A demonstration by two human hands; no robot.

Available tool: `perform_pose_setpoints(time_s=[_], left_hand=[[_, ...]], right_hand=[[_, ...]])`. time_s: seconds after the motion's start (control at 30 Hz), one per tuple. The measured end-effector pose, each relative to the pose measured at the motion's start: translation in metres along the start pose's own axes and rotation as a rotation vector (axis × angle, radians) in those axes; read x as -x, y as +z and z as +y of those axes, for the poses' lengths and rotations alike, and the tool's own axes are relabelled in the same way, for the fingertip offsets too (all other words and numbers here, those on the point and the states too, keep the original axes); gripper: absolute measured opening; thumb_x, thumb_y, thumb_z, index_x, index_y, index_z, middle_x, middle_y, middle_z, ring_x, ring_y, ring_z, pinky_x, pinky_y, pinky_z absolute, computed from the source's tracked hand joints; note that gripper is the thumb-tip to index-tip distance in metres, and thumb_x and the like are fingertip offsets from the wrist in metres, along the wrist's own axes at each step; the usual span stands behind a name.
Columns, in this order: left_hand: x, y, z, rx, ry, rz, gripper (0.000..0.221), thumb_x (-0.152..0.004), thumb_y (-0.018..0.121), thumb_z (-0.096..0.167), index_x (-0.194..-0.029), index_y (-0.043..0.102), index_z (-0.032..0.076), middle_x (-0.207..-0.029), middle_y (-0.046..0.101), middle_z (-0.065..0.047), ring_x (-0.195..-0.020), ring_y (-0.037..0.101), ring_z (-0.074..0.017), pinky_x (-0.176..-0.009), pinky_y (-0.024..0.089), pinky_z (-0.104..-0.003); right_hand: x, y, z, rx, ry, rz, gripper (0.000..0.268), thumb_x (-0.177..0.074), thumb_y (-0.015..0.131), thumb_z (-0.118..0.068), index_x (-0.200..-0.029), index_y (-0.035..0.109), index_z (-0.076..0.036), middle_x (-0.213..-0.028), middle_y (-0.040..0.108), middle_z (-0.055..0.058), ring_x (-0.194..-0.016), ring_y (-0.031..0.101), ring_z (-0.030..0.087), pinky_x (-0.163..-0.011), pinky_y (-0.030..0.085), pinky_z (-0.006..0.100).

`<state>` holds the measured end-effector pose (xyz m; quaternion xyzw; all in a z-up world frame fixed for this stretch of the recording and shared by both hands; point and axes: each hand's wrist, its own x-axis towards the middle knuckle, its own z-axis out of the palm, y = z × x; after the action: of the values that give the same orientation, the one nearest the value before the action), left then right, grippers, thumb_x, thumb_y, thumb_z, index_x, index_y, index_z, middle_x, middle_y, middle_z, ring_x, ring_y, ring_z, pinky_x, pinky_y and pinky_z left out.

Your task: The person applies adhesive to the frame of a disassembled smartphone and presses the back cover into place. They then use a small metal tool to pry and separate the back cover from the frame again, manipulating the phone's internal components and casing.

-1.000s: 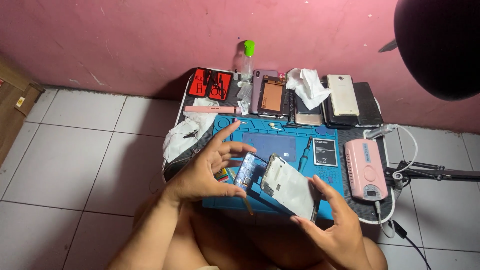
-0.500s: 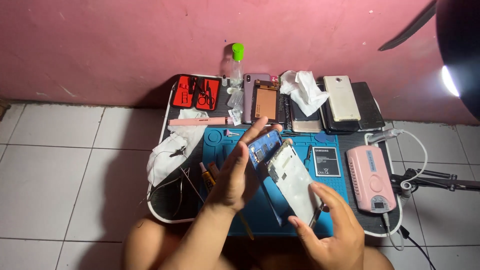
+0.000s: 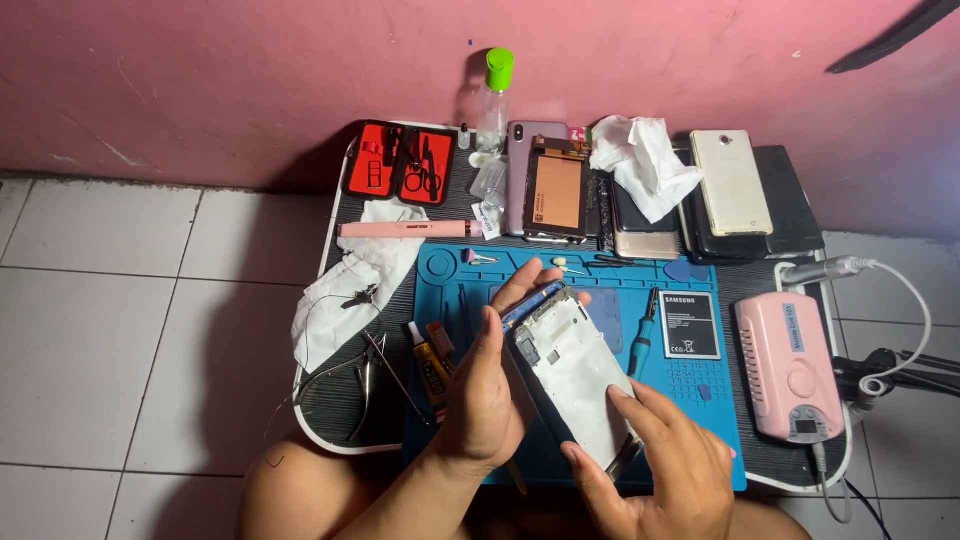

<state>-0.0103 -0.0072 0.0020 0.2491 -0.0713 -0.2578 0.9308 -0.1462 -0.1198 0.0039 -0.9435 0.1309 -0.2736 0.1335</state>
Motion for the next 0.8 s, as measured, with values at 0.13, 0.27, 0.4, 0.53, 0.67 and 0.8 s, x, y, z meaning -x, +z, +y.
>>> perform_pose_setpoints(time_s=[0.13, 0.27, 0.4, 0.53, 0.67, 0.8], left_hand=[[0.0033, -0.0035, -0.0049, 0.056, -0.051, 0.022, 0.070, -0.102, 0.045, 0.046, -0.157, 0.037, 0.004, -0.154, 0.047, -0.015, -0.139, 0.052, -0.0343, -0.110, 0.045, -0.045], [0.0045, -0.0052, -0.0059, 0.075, -0.067, 0.009, 0.071, -0.102, 0.045, 0.047, -0.158, 0.036, 0.004, -0.156, 0.045, -0.014, -0.141, 0.049, -0.0333, -0.110, 0.046, -0.048], [0.0046, -0.0047, -0.0037, 0.060, -0.072, -0.020, 0.070, -0.103, 0.044, 0.046, -0.158, 0.036, 0.003, -0.157, 0.043, -0.014, -0.141, 0.049, -0.0321, -0.111, 0.046, -0.049], [0.0059, -0.0054, 0.0000, 0.061, -0.164, -0.010, 0.075, -0.100, 0.047, 0.051, -0.158, 0.038, 0.004, -0.143, 0.057, -0.026, -0.118, 0.062, -0.0348, -0.104, 0.048, -0.045], [0.0058, -0.0068, -0.0008, 0.050, -0.137, -0.032, 0.071, -0.102, 0.045, 0.048, -0.157, 0.040, 0.003, -0.142, 0.058, -0.025, -0.114, 0.062, -0.0298, -0.101, 0.048, -0.043], [0.0054, -0.0081, -0.0005, 0.062, -0.154, -0.029, 0.072, -0.102, 0.044, 0.048, -0.158, 0.039, 0.002, -0.142, 0.057, -0.026, -0.115, 0.062, -0.0302, -0.102, 0.048, -0.043]], right_hand=[[-0.0038, 0.0011, -0.0012, -0.024, -0.054, 0.000, 0.059, -0.073, 0.080, -0.053, -0.115, 0.074, -0.012, -0.117, 0.076, 0.011, -0.095, 0.075, 0.023, -0.079, 0.054, 0.035], [0.0009, 0.0034, -0.0025, 0.004, -0.058, 0.012, 0.057, -0.074, 0.080, -0.053, -0.114, 0.074, -0.012, -0.119, 0.075, 0.011, -0.101, 0.074, 0.025, -0.089, 0.051, 0.036], [0.0032, 0.0051, -0.0015, -0.002, -0.047, 0.016, 0.057, -0.075, 0.081, -0.051, -0.116, 0.074, -0.013, -0.121, 0.075, 0.010, -0.104, 0.074, 0.024, -0.091, 0.052, 0.035], [0.0002, 0.0032, -0.0030, -0.014, -0.054, 0.016, 0.056, -0.075, 0.081, -0.052, -0.115, 0.074, -0.014, -0.119, 0.075, 0.010, -0.101, 0.074, 0.024, -0.088, 0.052, 0.035], [-0.0033, 0.0023, -0.0020, -0.028, -0.090, 0.025, 0.053, -0.076, 0.083, -0.050, -0.114, 0.074, -0.013, -0.117, 0.074, 0.012, -0.098, 0.074, 0.026, -0.081, 0.053, 0.036], [-0.0021, 0.0024, 0.0017, -0.025, -0.132, 0.017, 0.053, -0.076, 0.085, -0.049, -0.115, 0.074, -0.014, -0.118, 0.074, 0.013, -0.094, 0.074, 0.025, -0.078, 0.050, 0.035]])
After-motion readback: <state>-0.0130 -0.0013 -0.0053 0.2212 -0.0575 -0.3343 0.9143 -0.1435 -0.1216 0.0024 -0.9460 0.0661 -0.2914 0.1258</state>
